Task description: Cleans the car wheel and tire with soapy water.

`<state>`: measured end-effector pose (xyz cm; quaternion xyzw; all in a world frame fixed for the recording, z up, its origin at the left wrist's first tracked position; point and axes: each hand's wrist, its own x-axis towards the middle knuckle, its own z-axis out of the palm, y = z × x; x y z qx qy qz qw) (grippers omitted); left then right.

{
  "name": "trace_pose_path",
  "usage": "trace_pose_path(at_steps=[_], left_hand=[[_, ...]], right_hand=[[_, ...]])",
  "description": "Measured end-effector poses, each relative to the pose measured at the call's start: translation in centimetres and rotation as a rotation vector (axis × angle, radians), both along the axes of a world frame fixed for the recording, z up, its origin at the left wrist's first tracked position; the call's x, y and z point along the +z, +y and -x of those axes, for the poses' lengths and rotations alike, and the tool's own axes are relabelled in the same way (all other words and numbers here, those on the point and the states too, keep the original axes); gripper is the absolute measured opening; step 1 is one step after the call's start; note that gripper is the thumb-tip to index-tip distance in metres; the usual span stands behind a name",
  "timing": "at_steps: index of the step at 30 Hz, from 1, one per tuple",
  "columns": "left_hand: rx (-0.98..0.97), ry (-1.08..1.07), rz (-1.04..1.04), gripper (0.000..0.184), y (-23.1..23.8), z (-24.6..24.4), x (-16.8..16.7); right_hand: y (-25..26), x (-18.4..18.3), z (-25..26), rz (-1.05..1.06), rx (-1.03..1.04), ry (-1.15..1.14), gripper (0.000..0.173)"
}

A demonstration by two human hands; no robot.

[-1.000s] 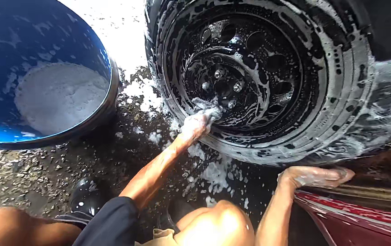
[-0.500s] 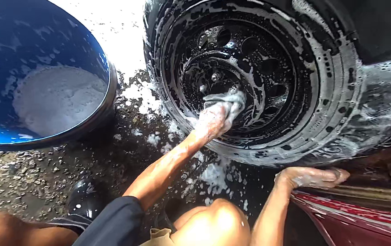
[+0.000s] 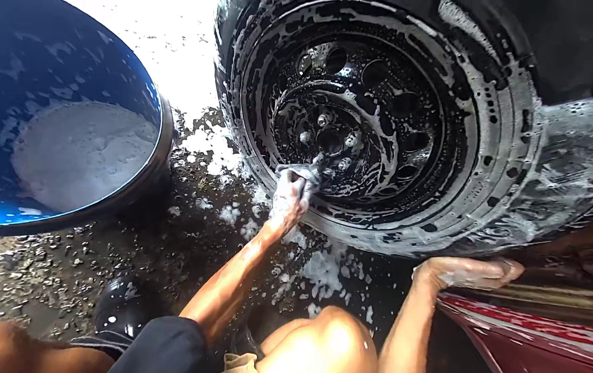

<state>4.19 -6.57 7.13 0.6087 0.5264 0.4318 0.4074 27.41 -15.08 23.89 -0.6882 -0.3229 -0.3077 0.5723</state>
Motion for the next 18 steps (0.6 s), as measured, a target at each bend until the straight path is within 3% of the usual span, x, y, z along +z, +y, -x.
trace_pose_path(at_steps=[3, 8, 9, 11, 15, 18], left_hand=[[0.064, -0.044, -0.052, 0.021, -2.1, -2.6, 2.1], [0.016, -0.297, -0.176, 0.029, -3.6, -7.9, 9.6], [0.011, -0.319, -0.203, 0.028, -3.2, -8.1, 8.8], [0.025, -0.277, -0.329, 0.023, -2.4, -7.8, 4.0], [0.047, 0.034, -0.497, 0.025, 1.5, -0.7, -5.8], [0.153, -0.017, -0.596, 0.021, 6.8, 5.2, -4.8]], right_hand=[[-0.3, -0.2, -0.5, 0.020, -0.057, -0.026, 0.035], [-0.8, -0.3, -0.8, 0.004, 0.041, -0.042, 0.034], [-0.7, -0.4, -1.0, 0.006, 0.047, -0.035, 0.036], [-0.7, -0.4, -1.4, 0.017, 0.043, -0.029, 0.039], [-0.7, -0.2, -0.7, -0.013, 0.066, 0.022, 0.043], [-0.6, -0.3, -0.8, -0.007, 0.061, 0.027, 0.043]])
